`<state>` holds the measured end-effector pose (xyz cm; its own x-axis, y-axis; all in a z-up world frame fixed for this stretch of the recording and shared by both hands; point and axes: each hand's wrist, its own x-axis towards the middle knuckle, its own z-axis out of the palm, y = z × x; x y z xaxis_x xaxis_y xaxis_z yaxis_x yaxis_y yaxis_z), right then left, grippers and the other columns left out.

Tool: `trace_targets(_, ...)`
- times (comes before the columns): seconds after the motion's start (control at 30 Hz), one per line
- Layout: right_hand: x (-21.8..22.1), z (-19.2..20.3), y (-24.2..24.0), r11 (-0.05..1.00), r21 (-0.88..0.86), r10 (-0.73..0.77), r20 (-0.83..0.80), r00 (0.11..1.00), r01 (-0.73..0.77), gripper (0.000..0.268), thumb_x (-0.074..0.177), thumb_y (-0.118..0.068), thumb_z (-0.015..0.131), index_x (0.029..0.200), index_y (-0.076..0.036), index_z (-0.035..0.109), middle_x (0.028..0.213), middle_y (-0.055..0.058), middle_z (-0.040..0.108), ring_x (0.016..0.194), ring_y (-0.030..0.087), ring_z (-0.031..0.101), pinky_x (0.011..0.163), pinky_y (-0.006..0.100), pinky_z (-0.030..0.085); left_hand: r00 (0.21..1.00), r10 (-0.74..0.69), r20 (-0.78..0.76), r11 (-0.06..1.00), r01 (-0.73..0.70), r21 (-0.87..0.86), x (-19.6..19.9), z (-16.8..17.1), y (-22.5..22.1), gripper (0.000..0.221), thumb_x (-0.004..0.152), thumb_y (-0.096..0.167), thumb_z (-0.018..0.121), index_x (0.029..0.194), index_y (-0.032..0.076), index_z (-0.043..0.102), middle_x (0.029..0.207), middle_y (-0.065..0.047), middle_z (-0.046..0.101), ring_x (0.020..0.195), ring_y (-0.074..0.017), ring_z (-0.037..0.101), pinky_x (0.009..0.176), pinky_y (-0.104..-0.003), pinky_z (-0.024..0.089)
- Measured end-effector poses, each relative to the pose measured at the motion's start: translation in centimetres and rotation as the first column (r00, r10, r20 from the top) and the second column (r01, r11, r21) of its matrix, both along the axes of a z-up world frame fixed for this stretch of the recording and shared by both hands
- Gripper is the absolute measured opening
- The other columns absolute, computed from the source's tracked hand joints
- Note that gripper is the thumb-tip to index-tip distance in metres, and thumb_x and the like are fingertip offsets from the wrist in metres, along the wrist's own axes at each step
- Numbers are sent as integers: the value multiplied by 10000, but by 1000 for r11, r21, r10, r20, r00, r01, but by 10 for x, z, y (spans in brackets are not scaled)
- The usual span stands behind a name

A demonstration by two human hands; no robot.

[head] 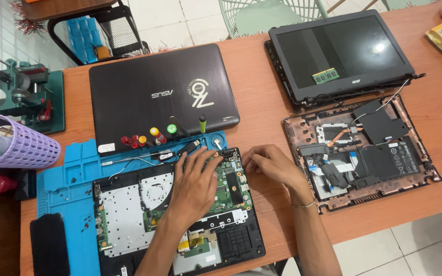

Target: The person assembles internal components of a laptop, including connecting ribbon cables to the motherboard and positioning a speaker into the chassis.

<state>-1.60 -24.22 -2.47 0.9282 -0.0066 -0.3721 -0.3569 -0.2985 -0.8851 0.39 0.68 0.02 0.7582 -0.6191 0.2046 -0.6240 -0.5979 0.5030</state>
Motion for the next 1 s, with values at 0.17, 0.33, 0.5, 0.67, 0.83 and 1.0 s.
trace_targets(0.17, 0, 4, 3, 1000, -6, -19, -17, 1000, 19, 320, 947, -52, 466, 965, 86, 754, 864, 122, 772, 776, 158, 709, 761, 293, 587, 995, -33, 96, 987, 17, 160, 1, 4, -2, 448, 863, 129, 595, 1309, 90, 615, 1407, -129, 536, 1415, -294, 392, 1178, -597, 200)
trace_targets(0.33, -4, 6, 4, 998, -65, 10, 59, 998, -6, 305, 925, -55, 486, 961, 88, 753, 867, 124, 787, 778, 163, 718, 754, 295, 593, 996, -43, 83, 996, 37, 77, -1, 0, 5, 503, 874, 145, 596, 1372, 79, 590, 1438, -153, 511, 1406, -323, 380, 1156, -591, 213)
trace_targets(0.5, -3, 8, 5, 999, -44, 11, 111, 994, -6, 306, 920, -55, 483, 930, 101, 746, 863, 118, 786, 780, 158, 725, 756, 296, 595, 1000, -5, 11, 999, 5, 51, 0, -5, 6, 457, 946, 150, 560, 1395, 64, 554, 1455, -124, 526, 1427, -295, 399, 1197, -578, 236)
trace_targets(0.67, -3, 21, 10, 992, -122, -1, 132, 991, 17, 292, 927, -65, 497, 917, 66, 758, 819, 129, 785, 774, 170, 730, 759, 308, 591, 997, -17, 77, 987, 5, 161, 4, -2, 1, 475, 894, 180, 599, 1360, 95, 570, 1421, -161, 521, 1402, -317, 394, 1155, -598, 241)
trace_targets(0.83, -4, 34, 16, 983, -175, -23, 216, 976, 62, 258, 897, -61, 512, 937, 33, 749, 831, 104, 791, 793, 164, 750, 779, 314, 587, 994, -23, 104, 980, 2, 198, 9, 7, -3, 448, 865, 159, 644, 1309, 115, 605, 1409, -169, 535, 1407, -331, 394, 1138, -604, 255)
trace_targets(1.0, -4, 42, 23, 976, -209, -10, 263, 965, 67, 243, 893, -60, 528, 966, 22, 745, 852, 87, 791, 784, 161, 741, 746, 326, 570, 992, -44, 118, 985, 24, 170, 11, 10, -2, 391, 877, 167, 645, 1262, 104, 632, 1419, -178, 535, 1408, -336, 398, 1139, -594, 272)
